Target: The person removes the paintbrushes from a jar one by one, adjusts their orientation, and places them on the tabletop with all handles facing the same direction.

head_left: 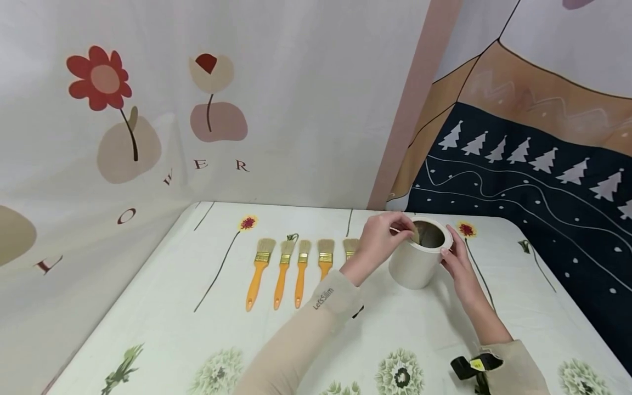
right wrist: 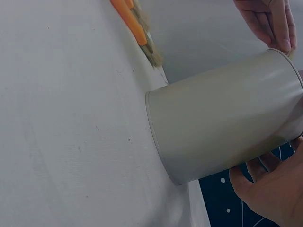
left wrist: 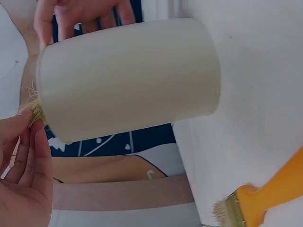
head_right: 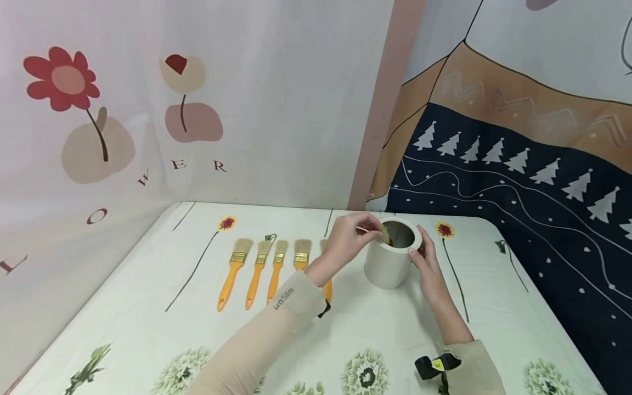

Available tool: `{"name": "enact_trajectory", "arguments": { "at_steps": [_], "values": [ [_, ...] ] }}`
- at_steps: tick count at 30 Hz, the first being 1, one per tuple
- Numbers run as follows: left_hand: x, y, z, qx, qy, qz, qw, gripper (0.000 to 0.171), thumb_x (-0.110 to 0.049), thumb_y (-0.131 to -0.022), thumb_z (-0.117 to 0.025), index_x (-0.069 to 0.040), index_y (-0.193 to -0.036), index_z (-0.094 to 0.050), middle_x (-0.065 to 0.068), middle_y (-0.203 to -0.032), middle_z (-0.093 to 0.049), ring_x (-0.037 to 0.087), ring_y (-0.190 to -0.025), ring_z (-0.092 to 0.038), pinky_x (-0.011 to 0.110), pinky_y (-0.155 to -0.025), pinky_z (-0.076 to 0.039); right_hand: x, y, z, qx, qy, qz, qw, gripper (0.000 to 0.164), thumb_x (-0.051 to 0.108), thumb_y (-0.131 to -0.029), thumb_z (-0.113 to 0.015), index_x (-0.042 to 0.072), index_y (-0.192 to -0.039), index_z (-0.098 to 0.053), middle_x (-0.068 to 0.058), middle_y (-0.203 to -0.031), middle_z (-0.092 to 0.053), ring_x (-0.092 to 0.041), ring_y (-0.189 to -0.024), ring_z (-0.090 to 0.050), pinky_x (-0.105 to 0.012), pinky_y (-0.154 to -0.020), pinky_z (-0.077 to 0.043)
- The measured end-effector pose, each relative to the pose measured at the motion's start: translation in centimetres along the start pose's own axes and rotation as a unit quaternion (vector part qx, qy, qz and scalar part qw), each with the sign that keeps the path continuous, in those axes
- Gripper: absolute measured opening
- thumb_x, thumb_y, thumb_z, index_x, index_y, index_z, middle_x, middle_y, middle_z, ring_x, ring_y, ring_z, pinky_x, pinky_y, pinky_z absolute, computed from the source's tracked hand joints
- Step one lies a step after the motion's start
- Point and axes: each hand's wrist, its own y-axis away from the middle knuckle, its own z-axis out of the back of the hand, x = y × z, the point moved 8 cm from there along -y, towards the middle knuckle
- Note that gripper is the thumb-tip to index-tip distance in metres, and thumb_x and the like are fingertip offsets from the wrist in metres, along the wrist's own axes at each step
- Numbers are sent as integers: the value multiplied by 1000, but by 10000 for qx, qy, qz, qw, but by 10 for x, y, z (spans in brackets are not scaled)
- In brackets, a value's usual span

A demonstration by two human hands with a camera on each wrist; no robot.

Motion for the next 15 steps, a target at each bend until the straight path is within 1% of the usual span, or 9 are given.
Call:
{"name": "enact_trajectory", "arguments": {
  "at_steps": [3,8,11,15],
  "values": [
    [-4,1,6,-100,295,-20,9995,8,-12,-89,-74,-10,-97,-72,2,-96,-74,7,-86,-70,4,-74,-52,0,0,1,2,-4,17,10000,63,36,-109,-31,25,-161,4,-14,-169,-1,-39,-154,-6,-66,-121,-14],
    [-11,2,20,-282,856,-96,9959,7,-6,-90,-72,-8,-96,-70,5,-98,-72,9,-89,-69,8,-75,-55,1,0,1,-11,-8,35,10000,63,36,-109,-31,25,-161,4,-14,-169,-1,-39,-154,-6,-65,-122,-14],
    [-16,3,31,-412,1095,-112,9931,8,-4,-90,-72,-7,-97,-69,6,-99,-71,11,-92,-69,10,-76,-56,1,0,1,-18,13,50,10000,64,37,-109,-31,24,-161,3,-15,-169,-1,-39,-154,-7,-66,-121,-15],
    [-22,4,49,-560,1381,-114,9888,9,-3,-90,-70,-6,-98,-69,9,-101,-72,17,-93,-70,13,-78,-57,1,0,0,-21,-8,53,10000,64,37,-109,-31,24,-161,3,-15,-169,-1,-40,-154,-7,-66,-121,-15]
  ]
}}
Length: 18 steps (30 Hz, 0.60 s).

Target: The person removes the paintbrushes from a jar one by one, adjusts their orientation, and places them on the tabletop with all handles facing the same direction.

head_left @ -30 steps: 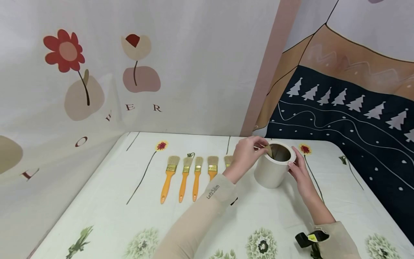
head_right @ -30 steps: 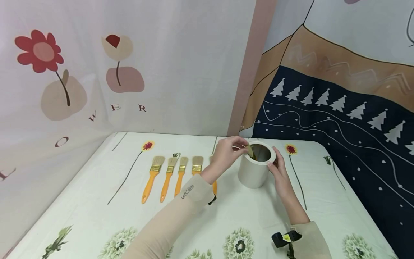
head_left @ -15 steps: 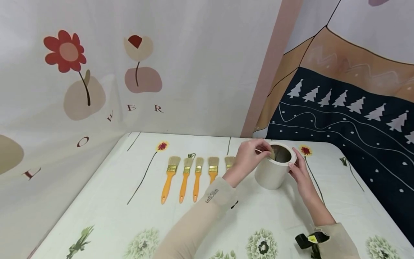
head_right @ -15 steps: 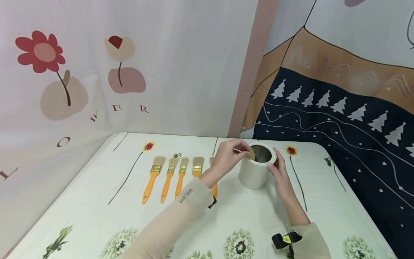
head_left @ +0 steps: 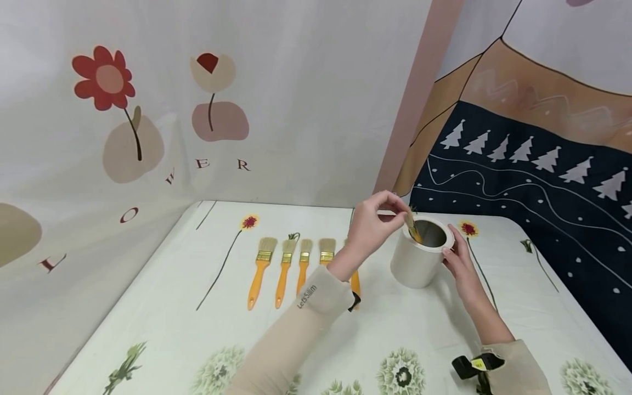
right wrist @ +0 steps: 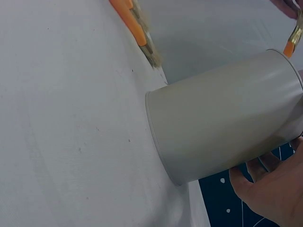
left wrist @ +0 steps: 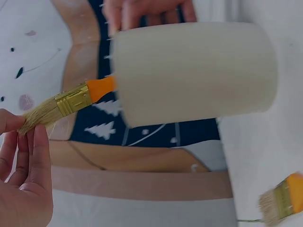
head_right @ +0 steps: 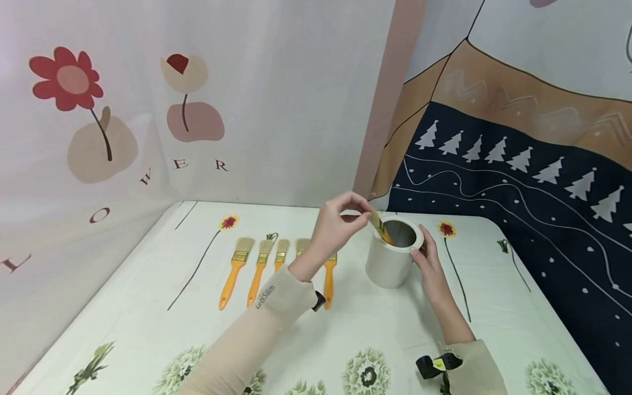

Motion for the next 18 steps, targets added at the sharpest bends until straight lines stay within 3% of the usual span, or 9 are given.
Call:
{"name": "enact_trajectory", "arguments": {
  "at_steps": [11,12,14,16,18],
  "values": [
    [-23,-7,60,-447,744,-30,9962,10,1,-90,-66,0,-100,-66,15,-104,-69,19,-94,-67,28,-85,-61,1,0,2,-50,-11,5,10000,63,39,-109,-32,27,-161,0,-14,-169,-3,-36,-154,-10,-63,-123,-16],
    [-23,-7,67,-494,759,-23,9959,10,1,-90,-66,0,-100,-66,15,-104,-69,19,-95,-67,30,-86,-61,0,0,1,-42,-19,-4,10000,63,38,-109,-32,28,-161,0,-14,-169,-4,-34,-154,-11,-58,-124,-18],
    [-23,-5,80,-578,723,-27,9957,10,1,-90,-65,0,-100,-66,15,-102,-69,19,-94,-67,35,-87,-61,0,0,1,-34,-37,9,10000,62,36,-109,-33,27,-162,-1,-14,-168,-5,-32,-153,-13,-37,-126,-24],
    [-22,-4,93,-635,611,-29,9961,9,0,-90,-65,-1,-99,-67,15,-101,-69,18,-93,-67,37,-88,-61,0,0,0,-31,-1,45,10000,62,35,-109,-33,27,-162,-1,-15,-168,-6,-30,-152,-14,-15,-116,-31],
    [-18,-1,105,-641,467,18,9969,8,0,-91,-65,0,-98,-67,15,-101,-69,18,-93,-67,38,-88,-61,0,0,1,-46,26,69,10000,62,35,-109,-33,27,-162,-1,-16,-168,-7,-28,-151,-17,-1,-100,-34]
  ]
}}
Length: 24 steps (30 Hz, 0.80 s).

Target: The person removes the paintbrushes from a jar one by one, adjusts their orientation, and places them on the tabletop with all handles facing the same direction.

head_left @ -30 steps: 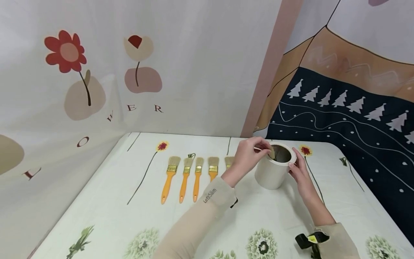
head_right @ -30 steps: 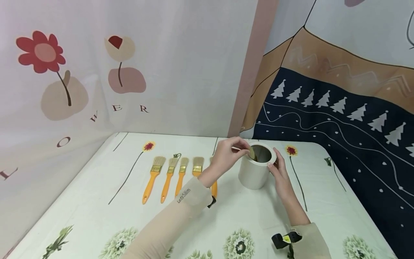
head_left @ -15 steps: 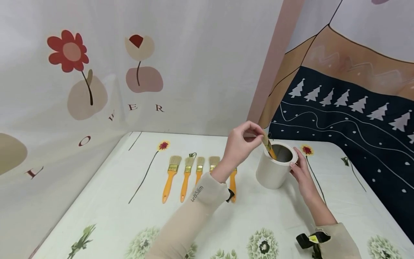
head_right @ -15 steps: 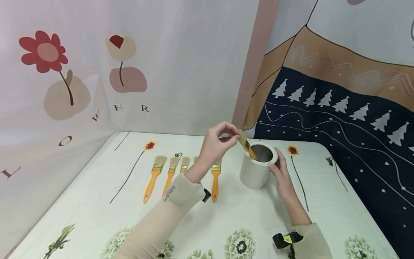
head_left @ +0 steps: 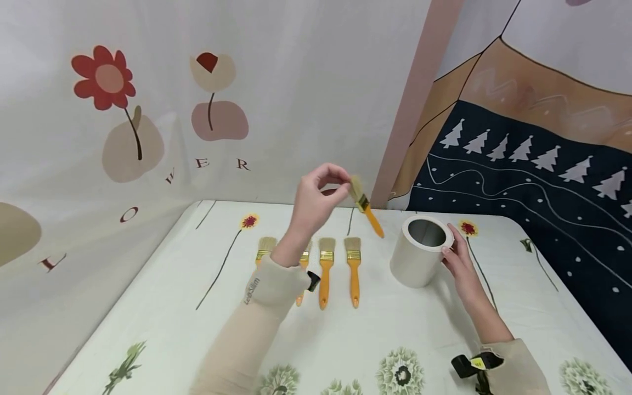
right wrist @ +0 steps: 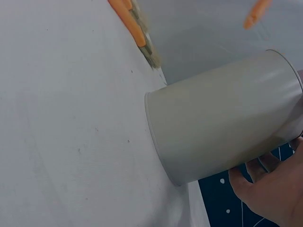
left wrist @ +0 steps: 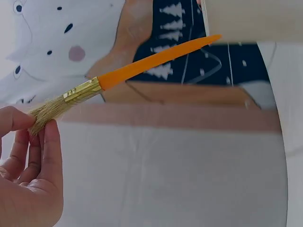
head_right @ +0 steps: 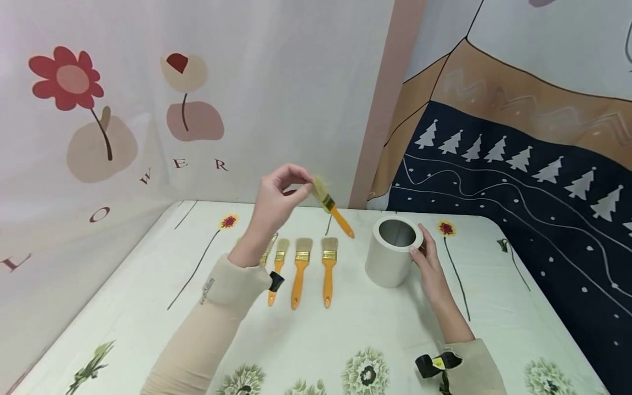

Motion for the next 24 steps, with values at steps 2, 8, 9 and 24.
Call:
{"name": "enact_trajectory", "arguments": {
  "at_steps": [2,8,9,24],
  "values": [
    [5,1,13,17,-226,89,9997,8,0,-91,-65,0,-98,-67,16,-102,-69,19,-93,-67,36,-88,-61,0,0,0,4,-82,48,10000,62,34,-109,-33,26,-162,-2,-16,-168,-8,-26,-151,-17,2,-93,-34],
    [29,8,65,97,-1084,737,9913,9,-1,-91,-65,0,-100,-67,15,-104,-71,17,-95,-67,31,-91,-59,3,-1,-2,34,-129,100,9999,62,32,-109,-34,26,-162,-2,-17,-167,-8,-27,-150,-17,1,-93,-34],
    [32,9,75,109,-1238,821,9888,10,-1,-91,-65,0,-101,-67,16,-104,-71,16,-95,-67,32,-92,-58,3,-1,-2,36,-100,109,9999,62,33,-109,-34,26,-162,-2,-18,-167,-8,-26,-150,-17,1,-93,-34],
    [81,44,186,1256,-2010,2104,9484,27,-16,-98,-63,3,-117,-63,-6,-99,-69,2,-88,-66,17,-83,-55,2,1,-1,39,-153,88,9998,62,32,-109,-34,22,-162,-2,-19,-166,-10,-10,-143,-26,-1,-94,-34]
  ]
}}
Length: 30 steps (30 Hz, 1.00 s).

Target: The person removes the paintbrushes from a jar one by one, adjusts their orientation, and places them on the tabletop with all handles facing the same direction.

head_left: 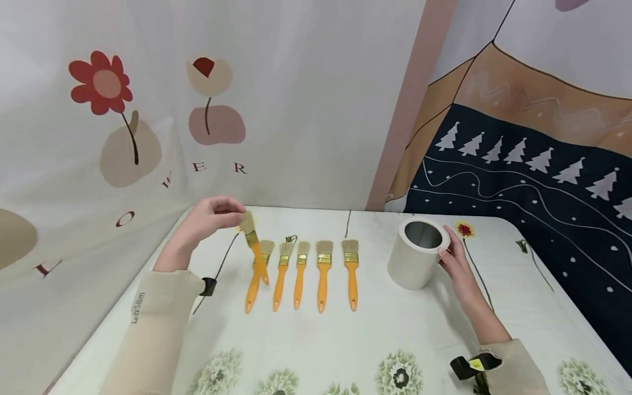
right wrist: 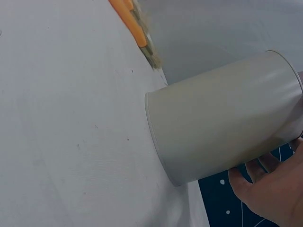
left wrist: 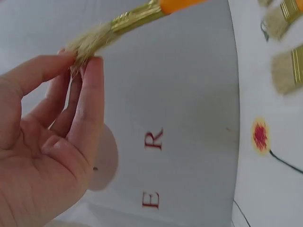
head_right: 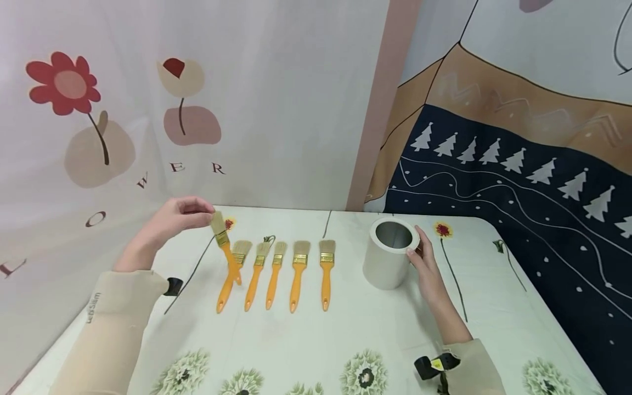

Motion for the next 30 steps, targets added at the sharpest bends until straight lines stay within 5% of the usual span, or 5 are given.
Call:
{"name": "enact_trajectory", "arguments": {
  "at_steps": [6,12,20,26,30],
  "values": [
    [31,-6,9,698,369,483,9957,28,-8,-97,-62,10,-118,-58,-5,-99,-69,2,-88,-68,22,-86,-59,-1,-1,-1,-22,57,6,10000,62,33,-109,-34,23,-162,-3,-20,-166,-11,-3,-137,-29,0,-91,-35],
    [62,-9,14,971,724,960,9880,31,-4,-95,-64,12,-121,-59,-6,-97,-68,5,-88,-68,25,-86,-60,-1,-2,-3,-6,10,45,10000,62,32,-109,-34,21,-162,-4,-20,-165,-12,4,-128,-31,0,-91,-35],
    [81,-11,30,1284,1108,1324,9766,17,-7,-96,-64,-7,-112,-68,-10,-98,-69,4,-92,-69,23,-88,-59,0,-4,-5,-34,-56,94,9999,61,29,-109,-35,20,-162,-5,-21,-164,-13,2,-124,-33,0,-90,-35],
    [96,-20,21,1254,871,1480,9771,26,-9,-97,-63,1,-121,-67,-8,-99,-71,4,-91,-70,24,-87,-60,0,-2,0,-49,-6,29,10000,62,32,-109,-35,22,-162,-4,-18,-167,-9,-10,-142,-27,1,-92,-35],
    [112,-28,8,938,549,1630,9806,32,-10,-98,-61,4,-127,-63,-4,-106,-71,3,-89,-69,31,-93,-59,-1,-3,0,-52,-33,-63,10000,62,32,-109,-35,24,-162,-4,-17,-167,-8,-14,-146,-24,1,-92,-35]
  ]
}}
